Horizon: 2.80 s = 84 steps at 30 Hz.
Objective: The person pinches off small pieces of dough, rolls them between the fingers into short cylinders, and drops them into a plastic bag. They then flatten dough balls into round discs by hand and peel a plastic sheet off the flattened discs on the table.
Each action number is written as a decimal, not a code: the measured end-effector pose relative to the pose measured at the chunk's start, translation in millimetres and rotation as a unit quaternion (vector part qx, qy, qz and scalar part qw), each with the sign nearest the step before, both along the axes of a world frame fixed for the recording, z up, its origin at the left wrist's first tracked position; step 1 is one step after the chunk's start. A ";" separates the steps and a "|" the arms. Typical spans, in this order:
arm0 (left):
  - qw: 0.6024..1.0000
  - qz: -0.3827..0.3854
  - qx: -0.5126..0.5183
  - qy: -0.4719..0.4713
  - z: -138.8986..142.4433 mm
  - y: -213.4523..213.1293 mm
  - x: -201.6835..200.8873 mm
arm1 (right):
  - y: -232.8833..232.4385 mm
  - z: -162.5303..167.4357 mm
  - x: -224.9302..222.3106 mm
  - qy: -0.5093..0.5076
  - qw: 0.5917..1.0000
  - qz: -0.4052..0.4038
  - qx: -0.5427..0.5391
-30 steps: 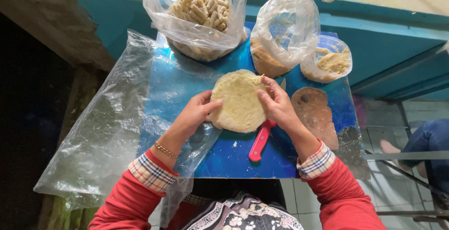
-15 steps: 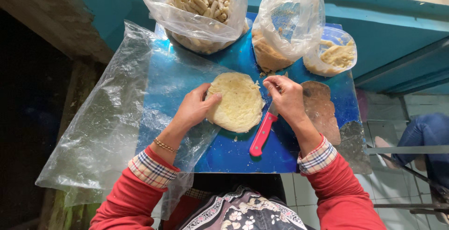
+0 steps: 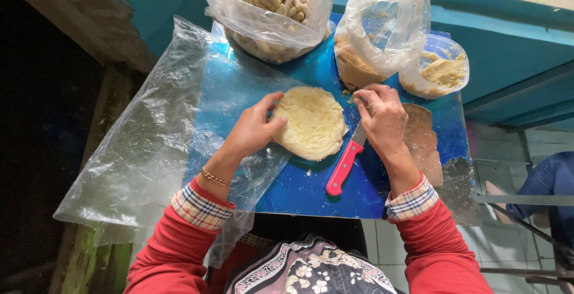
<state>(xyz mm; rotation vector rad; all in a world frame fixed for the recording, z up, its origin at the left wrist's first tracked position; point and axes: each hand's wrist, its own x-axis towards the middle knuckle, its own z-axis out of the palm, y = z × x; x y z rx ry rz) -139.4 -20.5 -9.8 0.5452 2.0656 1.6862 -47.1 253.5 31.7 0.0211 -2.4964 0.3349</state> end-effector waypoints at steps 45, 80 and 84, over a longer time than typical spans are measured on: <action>0.968 -0.094 -0.081 0.218 38.3 -25.8 4.9 | -40.0 5.9 11.3 -0.059 0.969 0.236 -0.052; 0.950 0.004 -0.113 0.290 11.4 2.1 10.2 | 8.5 -32.1 -58.5 -0.170 0.774 0.126 -0.596; 0.952 -0.026 -0.112 0.284 10.7 -0.5 9.5 | 23.3 -24.3 -64.1 -0.103 0.782 0.098 -0.607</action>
